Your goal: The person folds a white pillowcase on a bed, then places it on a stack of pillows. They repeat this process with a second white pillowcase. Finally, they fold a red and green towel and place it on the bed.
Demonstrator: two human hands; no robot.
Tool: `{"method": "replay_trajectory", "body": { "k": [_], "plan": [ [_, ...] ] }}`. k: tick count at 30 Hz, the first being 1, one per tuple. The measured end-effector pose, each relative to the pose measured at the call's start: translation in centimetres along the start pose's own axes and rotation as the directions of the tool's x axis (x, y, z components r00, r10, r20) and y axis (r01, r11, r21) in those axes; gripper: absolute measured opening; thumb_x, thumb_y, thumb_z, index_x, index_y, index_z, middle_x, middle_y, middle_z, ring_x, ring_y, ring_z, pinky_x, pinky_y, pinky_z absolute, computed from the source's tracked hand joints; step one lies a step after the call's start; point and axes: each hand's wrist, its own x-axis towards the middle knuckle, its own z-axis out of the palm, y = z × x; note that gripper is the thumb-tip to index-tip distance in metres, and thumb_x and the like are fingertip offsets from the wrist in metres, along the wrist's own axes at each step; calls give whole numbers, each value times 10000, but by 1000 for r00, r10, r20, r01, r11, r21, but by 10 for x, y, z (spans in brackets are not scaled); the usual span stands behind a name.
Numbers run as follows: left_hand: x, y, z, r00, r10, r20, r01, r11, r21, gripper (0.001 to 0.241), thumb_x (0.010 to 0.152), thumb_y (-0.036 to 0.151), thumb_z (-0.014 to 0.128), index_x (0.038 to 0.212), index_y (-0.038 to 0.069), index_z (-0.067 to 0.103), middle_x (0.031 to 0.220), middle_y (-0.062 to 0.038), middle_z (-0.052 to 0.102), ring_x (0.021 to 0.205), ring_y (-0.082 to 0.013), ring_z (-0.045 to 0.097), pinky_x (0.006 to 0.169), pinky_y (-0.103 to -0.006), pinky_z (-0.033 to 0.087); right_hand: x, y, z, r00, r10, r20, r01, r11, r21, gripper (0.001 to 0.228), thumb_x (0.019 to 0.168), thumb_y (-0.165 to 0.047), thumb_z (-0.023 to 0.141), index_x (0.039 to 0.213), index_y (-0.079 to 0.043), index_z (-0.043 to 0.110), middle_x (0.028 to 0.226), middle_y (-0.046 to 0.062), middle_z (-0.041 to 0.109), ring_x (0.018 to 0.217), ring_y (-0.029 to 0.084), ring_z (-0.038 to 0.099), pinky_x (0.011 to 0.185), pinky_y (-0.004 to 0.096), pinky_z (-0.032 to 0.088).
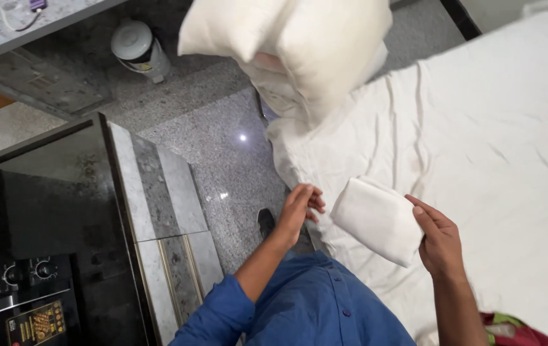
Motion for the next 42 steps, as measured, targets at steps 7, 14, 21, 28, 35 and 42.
{"method": "replay_trajectory", "body": {
  "k": [7,14,21,28,35,42],
  "plan": [
    [9,0,-91,930,-250,271,235,968,86,688,1055,617,393,1335,32,623,1108,-75,748,967,-156,731,800,-315,586,55,40,110,994,-107,-33,106,994,-19,367,1037,-91,605,1391,-6,653,1126,61,715,913,76,637,768,203,510],
    [45,98,-143,980,88,178,-8,912,-410,800,1010,408,633,1628,59,263,1539,-96,508,1371,-186,538,1117,-359,458,90,52,251,984,-113,141,113,994,9,453,966,-53,600,1415,-6,561,1237,46,686,982,66,641,783,213,503],
    [81,175,-176,935,291,201,-280,957,-81,1000,857,58,759,1668,71,173,1612,-110,403,1443,-214,446,1188,-367,375,120,44,287,969,-170,182,172,985,3,714,930,-69,640,1577,-42,338,1392,114,543,1164,177,569,898,318,511],
    [119,201,-174,753,109,649,-289,941,178,965,857,-9,728,1705,62,274,1634,-155,445,1434,-203,470,1216,-359,376,174,-19,277,868,-364,336,489,738,-465,919,912,-263,716,1665,-62,229,1706,183,288,1555,279,288,1204,443,279],
    [197,250,-176,866,-86,493,34,993,113,900,876,111,725,1665,138,290,1288,-199,645,1150,-259,633,1008,-389,515,257,-13,280,894,193,405,-117,972,-205,792,820,-311,767,1504,-21,492,1326,168,676,1208,264,637,1008,402,507],
    [241,239,-180,975,-79,208,116,979,-170,712,960,231,709,1575,120,367,1367,-110,586,1219,-221,570,1035,-383,479,305,-43,315,998,-28,55,25,998,65,530,867,-194,752,1306,61,599,1125,155,729,979,238,719,854,357,593]
  ]
}}
